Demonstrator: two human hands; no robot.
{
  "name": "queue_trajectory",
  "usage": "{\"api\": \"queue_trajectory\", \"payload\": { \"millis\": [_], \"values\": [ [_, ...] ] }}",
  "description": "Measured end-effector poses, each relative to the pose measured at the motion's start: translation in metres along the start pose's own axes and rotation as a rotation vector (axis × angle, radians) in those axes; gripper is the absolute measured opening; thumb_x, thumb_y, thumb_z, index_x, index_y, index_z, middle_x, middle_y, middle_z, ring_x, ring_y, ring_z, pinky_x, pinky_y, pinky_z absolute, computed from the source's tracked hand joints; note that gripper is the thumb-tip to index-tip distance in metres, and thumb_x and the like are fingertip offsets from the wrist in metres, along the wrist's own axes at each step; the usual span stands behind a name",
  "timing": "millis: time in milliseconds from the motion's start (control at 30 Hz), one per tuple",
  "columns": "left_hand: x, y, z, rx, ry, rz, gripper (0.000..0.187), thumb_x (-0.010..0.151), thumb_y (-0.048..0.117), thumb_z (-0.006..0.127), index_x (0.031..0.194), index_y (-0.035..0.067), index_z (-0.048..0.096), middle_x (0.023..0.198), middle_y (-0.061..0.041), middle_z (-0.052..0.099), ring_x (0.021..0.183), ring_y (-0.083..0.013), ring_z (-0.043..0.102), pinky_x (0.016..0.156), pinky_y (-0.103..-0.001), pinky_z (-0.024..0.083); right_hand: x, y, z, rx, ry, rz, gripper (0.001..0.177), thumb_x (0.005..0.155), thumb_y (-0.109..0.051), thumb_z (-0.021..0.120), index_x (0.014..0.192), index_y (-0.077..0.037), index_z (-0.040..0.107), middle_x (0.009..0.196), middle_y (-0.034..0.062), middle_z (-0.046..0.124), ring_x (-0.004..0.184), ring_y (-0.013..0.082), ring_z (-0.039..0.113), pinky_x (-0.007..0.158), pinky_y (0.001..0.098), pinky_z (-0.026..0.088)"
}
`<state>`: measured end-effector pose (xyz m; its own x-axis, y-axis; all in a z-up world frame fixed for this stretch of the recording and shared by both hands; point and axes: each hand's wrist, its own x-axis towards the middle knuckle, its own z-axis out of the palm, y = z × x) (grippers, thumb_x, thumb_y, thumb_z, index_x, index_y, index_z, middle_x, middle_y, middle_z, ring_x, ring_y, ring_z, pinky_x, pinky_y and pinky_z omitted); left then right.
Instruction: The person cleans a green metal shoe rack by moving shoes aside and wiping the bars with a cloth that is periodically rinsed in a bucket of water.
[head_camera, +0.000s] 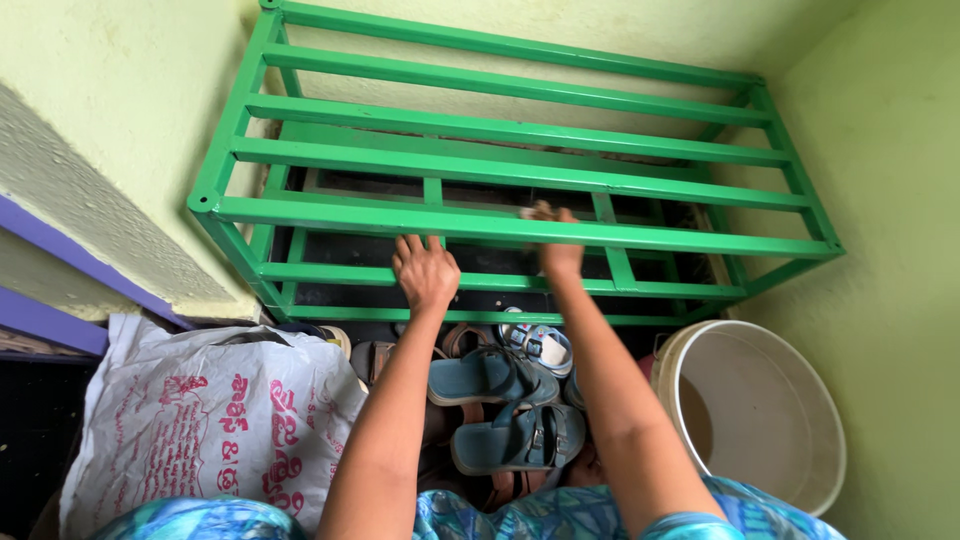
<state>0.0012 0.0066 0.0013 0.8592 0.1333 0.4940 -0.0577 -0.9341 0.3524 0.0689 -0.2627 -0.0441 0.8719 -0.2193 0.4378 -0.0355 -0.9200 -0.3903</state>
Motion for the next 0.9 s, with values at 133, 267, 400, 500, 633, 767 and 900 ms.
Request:
{"api": "queue_trajectory", "payload": {
  "millis": [133, 267, 400, 500, 633, 767, 900],
  "values": [
    [0.000, 0.000, -0.005, 0.004, -0.070, 0.006, 0.049, 0.090, 0.025, 0.065, 0.131, 0.000, 0.056, 0.134, -0.028, 0.054, 0.129, -0.0464, 0.048, 0.102, -0.057, 0.042, 0.009, 0.053, -0.042, -0.342, -0.051, -0.214, 0.036, 0.089, -0.026, 0.068, 0.124, -0.017, 0.072, 0.108, 0.0164, 0.075, 0.098, 0.0419, 0.068, 0.083, 0.0495, 0.055],
    [0.000, -0.004, -0.003, -0.050, -0.156, -0.017, 0.046, 0.093, 0.027, 0.063, 0.131, 0.003, 0.055, 0.139, -0.026, 0.049, 0.136, -0.0471, 0.042, 0.107, -0.060, 0.038, -0.006, 0.043, -0.071, -0.225, -0.464, 0.331, 0.049, 0.090, -0.051, 0.073, 0.105, -0.004, 0.073, 0.108, 0.0220, 0.075, 0.093, 0.0384, 0.071, 0.081, 0.0467, 0.057],
    [-0.012, -0.011, -0.008, -0.058, -0.083, 0.053, 0.051, 0.096, 0.030, 0.062, 0.137, 0.001, 0.052, 0.145, -0.030, 0.044, 0.136, -0.0497, 0.039, 0.106, -0.063, 0.035, -0.059, -0.012, -0.064, -0.395, -0.336, 0.134, 0.050, 0.081, -0.049, 0.081, 0.093, -0.001, 0.075, 0.112, 0.0241, 0.070, 0.090, 0.0397, 0.072, 0.078, 0.0454, 0.060],
    [-0.054, -0.025, -0.017, -0.218, 0.095, 0.193, 0.056, 0.095, 0.027, 0.066, 0.140, -0.001, 0.049, 0.154, -0.031, 0.038, 0.140, -0.0489, 0.038, 0.112, -0.062, 0.035, -0.098, -0.077, -0.051, -0.274, -0.220, 0.028, 0.027, 0.089, -0.029, 0.077, 0.098, -0.003, 0.075, 0.120, 0.0214, 0.065, 0.093, 0.0383, 0.073, 0.077, 0.0452, 0.061],
    [-0.143, -0.064, 0.007, -0.308, 0.114, 0.094, 0.049, 0.085, 0.007, 0.068, 0.132, 0.004, 0.056, 0.145, -0.028, 0.044, 0.132, -0.0485, 0.042, 0.110, -0.056, 0.038, -0.156, -0.142, -0.042, -0.051, -0.030, -0.452, 0.054, 0.078, 0.000, 0.069, 0.133, 0.002, 0.070, 0.117, 0.0213, 0.065, 0.095, 0.0356, 0.066, 0.084, 0.0425, 0.056],
    [-0.161, -0.097, 0.065, -0.169, -0.282, -0.047, 0.033, 0.091, 0.012, 0.064, 0.124, 0.009, 0.062, 0.136, -0.014, 0.059, 0.129, -0.0369, 0.051, 0.112, -0.052, 0.042, -0.175, -0.133, -0.015, 0.153, -0.082, -0.599, 0.031, 0.080, -0.007, 0.073, 0.111, -0.007, 0.073, 0.111, 0.0168, 0.068, 0.098, 0.0354, 0.068, 0.086, 0.0446, 0.056],
    [-0.154, -0.108, 0.084, -0.168, -0.466, -0.083, 0.038, 0.092, 0.028, 0.062, 0.128, 0.014, 0.064, 0.135, -0.010, 0.063, 0.132, -0.0343, 0.051, 0.110, -0.054, 0.038, -0.169, -0.057, 0.025, -0.060, -0.078, -0.351, 0.028, 0.082, -0.007, 0.072, 0.110, -0.006, 0.076, 0.105, 0.0229, 0.072, 0.099, 0.0365, 0.069, 0.085, 0.0442, 0.057]
  ]
}}
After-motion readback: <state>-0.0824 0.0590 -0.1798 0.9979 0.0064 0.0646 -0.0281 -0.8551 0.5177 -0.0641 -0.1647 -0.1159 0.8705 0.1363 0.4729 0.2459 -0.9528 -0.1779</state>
